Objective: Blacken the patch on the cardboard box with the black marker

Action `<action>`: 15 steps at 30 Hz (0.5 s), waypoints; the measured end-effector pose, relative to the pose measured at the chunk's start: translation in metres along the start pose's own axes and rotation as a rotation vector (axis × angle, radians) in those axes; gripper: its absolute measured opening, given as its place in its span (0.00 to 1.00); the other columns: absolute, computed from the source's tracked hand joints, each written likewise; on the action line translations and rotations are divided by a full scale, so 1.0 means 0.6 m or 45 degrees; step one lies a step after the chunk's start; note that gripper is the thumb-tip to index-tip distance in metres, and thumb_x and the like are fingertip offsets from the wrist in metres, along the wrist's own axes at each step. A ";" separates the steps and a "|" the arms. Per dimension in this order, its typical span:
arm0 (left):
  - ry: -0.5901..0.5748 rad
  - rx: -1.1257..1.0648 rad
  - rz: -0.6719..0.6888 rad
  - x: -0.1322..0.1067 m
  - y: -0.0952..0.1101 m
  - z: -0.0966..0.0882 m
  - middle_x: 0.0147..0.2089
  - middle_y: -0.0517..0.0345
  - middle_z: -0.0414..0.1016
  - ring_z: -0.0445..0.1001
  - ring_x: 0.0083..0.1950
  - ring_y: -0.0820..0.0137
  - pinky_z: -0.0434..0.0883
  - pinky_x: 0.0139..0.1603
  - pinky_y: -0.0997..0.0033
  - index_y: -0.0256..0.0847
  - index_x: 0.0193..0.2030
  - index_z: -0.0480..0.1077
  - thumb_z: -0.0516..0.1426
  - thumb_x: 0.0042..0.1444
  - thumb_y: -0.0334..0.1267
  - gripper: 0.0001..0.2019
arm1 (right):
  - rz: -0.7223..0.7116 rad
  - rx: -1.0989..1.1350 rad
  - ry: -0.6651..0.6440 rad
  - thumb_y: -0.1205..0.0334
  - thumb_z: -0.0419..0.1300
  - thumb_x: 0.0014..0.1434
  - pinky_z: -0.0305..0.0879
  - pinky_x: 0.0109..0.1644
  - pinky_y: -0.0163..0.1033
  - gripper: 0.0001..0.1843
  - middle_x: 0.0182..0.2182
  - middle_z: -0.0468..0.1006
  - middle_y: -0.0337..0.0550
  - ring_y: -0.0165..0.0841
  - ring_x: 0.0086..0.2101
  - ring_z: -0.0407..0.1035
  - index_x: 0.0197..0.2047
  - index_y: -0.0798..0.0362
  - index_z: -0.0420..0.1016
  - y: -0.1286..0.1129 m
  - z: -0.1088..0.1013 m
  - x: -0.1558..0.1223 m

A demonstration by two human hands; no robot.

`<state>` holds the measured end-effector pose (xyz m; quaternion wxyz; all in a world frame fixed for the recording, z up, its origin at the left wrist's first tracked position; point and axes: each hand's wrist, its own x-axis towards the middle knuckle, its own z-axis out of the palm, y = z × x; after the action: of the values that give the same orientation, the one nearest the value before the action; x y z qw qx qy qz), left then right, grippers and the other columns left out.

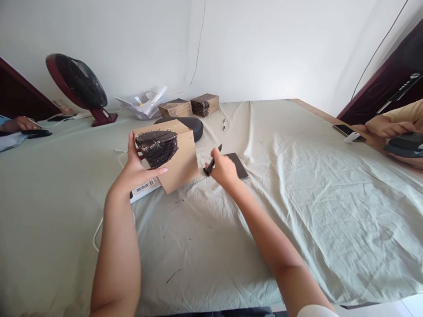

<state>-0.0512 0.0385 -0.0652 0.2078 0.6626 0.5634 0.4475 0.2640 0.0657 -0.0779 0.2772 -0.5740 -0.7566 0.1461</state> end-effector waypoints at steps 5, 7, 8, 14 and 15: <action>0.009 -0.153 -0.115 0.010 0.003 0.027 0.84 0.32 0.43 0.59 0.81 0.43 0.63 0.79 0.33 0.55 0.85 0.19 0.80 0.42 0.43 0.82 | 0.004 -0.025 -0.085 0.73 0.63 0.58 0.56 0.36 0.39 0.15 0.38 0.81 0.48 0.41 0.37 0.72 0.41 0.48 0.62 0.022 0.103 -0.007; -0.035 -0.245 -0.136 0.010 0.006 0.035 0.85 0.32 0.40 0.58 0.82 0.45 0.66 0.78 0.37 0.54 0.84 0.19 0.79 0.44 0.42 0.81 | -0.021 0.032 0.002 0.72 0.60 0.60 0.57 0.37 0.39 0.14 0.36 0.78 0.45 0.39 0.35 0.70 0.41 0.47 0.60 0.029 0.103 -0.007; -0.059 -0.288 -0.149 0.010 0.008 0.040 0.85 0.32 0.39 0.58 0.82 0.45 0.68 0.78 0.39 0.54 0.85 0.19 0.79 0.44 0.41 0.80 | -0.036 0.069 0.068 0.71 0.58 0.62 0.59 0.38 0.40 0.12 0.36 0.77 0.44 0.38 0.35 0.70 0.43 0.47 0.60 0.032 0.094 -0.005; -0.220 -0.409 -0.164 0.008 -0.002 0.061 0.88 0.41 0.38 0.53 0.85 0.48 0.64 0.80 0.41 0.58 0.85 0.22 0.78 0.48 0.40 0.76 | -0.205 0.418 0.481 0.60 0.58 0.68 0.64 0.38 0.38 0.13 0.40 0.77 0.38 0.30 0.30 0.66 0.47 0.44 0.54 0.012 0.006 0.003; -0.250 -0.412 -0.150 0.008 -0.005 0.062 0.88 0.42 0.38 0.52 0.86 0.48 0.62 0.82 0.40 0.59 0.85 0.22 0.78 0.48 0.40 0.76 | -0.274 0.559 0.553 0.61 0.60 0.67 0.64 0.37 0.37 0.14 0.42 0.78 0.38 0.29 0.29 0.66 0.46 0.44 0.54 0.001 -0.005 0.000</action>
<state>-0.0222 0.0527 -0.0849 0.3916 0.6269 0.4989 0.4524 0.2662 0.0657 -0.0760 0.5630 -0.4351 -0.6865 0.1497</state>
